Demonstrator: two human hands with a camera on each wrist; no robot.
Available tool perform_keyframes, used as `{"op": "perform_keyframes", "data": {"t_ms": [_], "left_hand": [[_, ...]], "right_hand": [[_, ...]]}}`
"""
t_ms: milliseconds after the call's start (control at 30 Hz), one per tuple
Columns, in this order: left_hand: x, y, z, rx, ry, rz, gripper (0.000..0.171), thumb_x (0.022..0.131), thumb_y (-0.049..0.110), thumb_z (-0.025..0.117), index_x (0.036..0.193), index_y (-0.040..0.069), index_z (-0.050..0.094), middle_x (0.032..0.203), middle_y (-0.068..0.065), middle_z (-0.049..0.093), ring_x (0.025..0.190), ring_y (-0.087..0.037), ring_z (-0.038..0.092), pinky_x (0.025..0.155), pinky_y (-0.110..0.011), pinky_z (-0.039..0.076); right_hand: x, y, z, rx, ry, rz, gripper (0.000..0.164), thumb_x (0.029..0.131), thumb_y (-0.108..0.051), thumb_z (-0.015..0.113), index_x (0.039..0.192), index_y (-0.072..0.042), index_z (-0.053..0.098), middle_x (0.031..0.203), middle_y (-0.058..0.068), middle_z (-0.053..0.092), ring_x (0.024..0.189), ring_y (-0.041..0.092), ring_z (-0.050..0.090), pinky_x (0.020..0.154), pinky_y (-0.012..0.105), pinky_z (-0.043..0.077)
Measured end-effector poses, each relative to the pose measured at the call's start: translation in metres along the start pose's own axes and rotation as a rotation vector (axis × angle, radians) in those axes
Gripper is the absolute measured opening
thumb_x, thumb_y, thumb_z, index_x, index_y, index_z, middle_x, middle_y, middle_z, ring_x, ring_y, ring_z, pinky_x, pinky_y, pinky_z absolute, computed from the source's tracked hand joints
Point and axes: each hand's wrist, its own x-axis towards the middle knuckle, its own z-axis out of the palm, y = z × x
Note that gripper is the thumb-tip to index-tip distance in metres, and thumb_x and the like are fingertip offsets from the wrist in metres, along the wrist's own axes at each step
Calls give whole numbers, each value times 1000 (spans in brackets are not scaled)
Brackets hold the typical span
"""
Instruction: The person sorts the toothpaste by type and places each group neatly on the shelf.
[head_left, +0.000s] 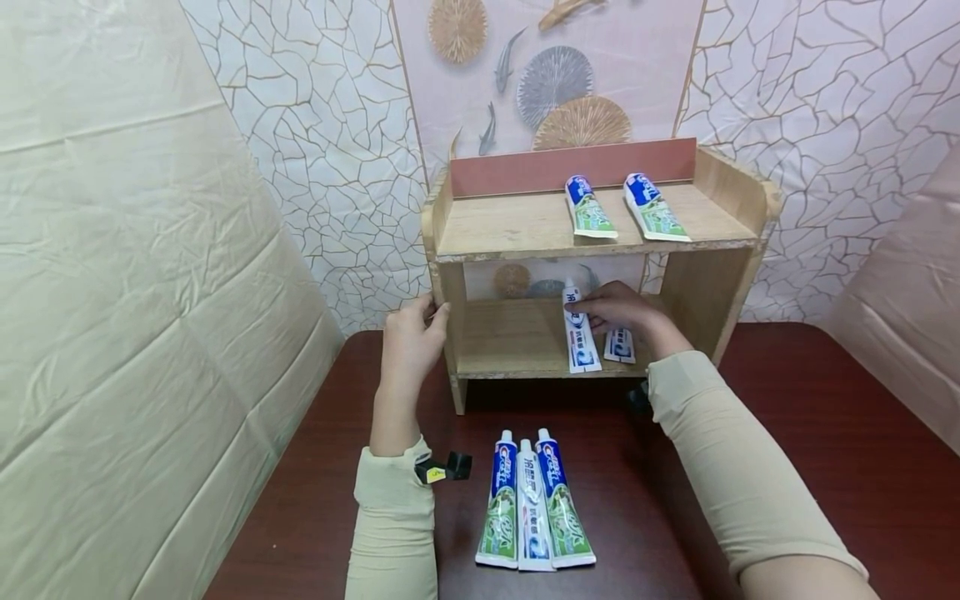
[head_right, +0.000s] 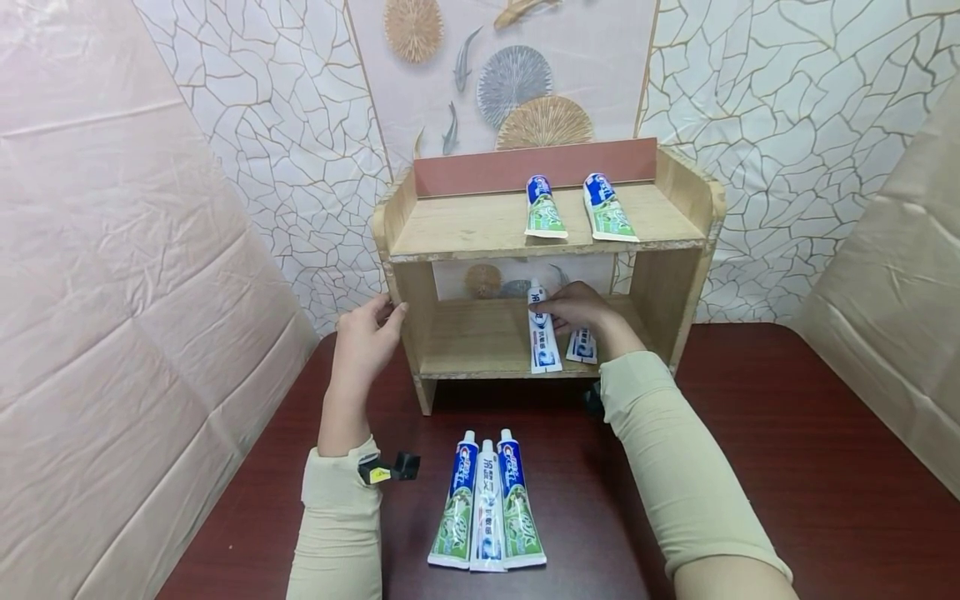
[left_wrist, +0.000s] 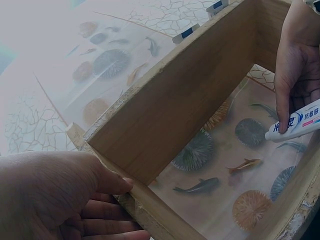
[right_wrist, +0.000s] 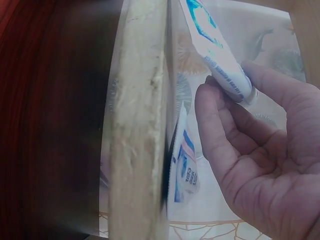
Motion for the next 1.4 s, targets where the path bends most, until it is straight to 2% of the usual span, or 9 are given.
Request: {"op": "perform_keyframes", "data": {"t_ms": [633,833,1033,1167,1400], "left_hand": [[-2,0,-3,-21,-3,-18,37,101,27,61,127,1,67,115,-15,73,106,-25,71,90,-37,58],[-2,-1,-3,-11,-4,-26,36,101,28,61,126,2,68,115,-14,73,106,-24,71,91,-37,58],[-2,-1,-2,-1,-5,-28,35,101,28,61,124,2,69,114,-14,73,107,-26,70,92,-39,57],[-1,-1,-2,-3,-2,-21,35,101,28,61,124,2,69,113,-15,73,107,-27,70,91,-39,57],[0,0,-2,1,-3,-4,37,101,28,61,127,1,67,115,-16,72,108,-27,70,92,-39,57]], "right_hand": [[4,1,3,-8,-16,6,75,97,-36,68,146,12,38,116,17,65,91,21,69,94,43,56],[5,3,5,-24,-3,-6,72,96,-38,69,142,12,45,114,16,66,91,21,70,91,40,57],[4,4,9,-78,23,-27,70,98,-39,66,142,11,47,124,24,64,96,23,70,91,39,57],[6,6,10,-132,40,-47,70,98,-41,65,140,11,49,122,25,66,94,24,71,89,39,57],[10,13,6,-225,19,-87,78,97,-50,62,148,6,42,128,24,62,97,25,70,94,42,54]]}}
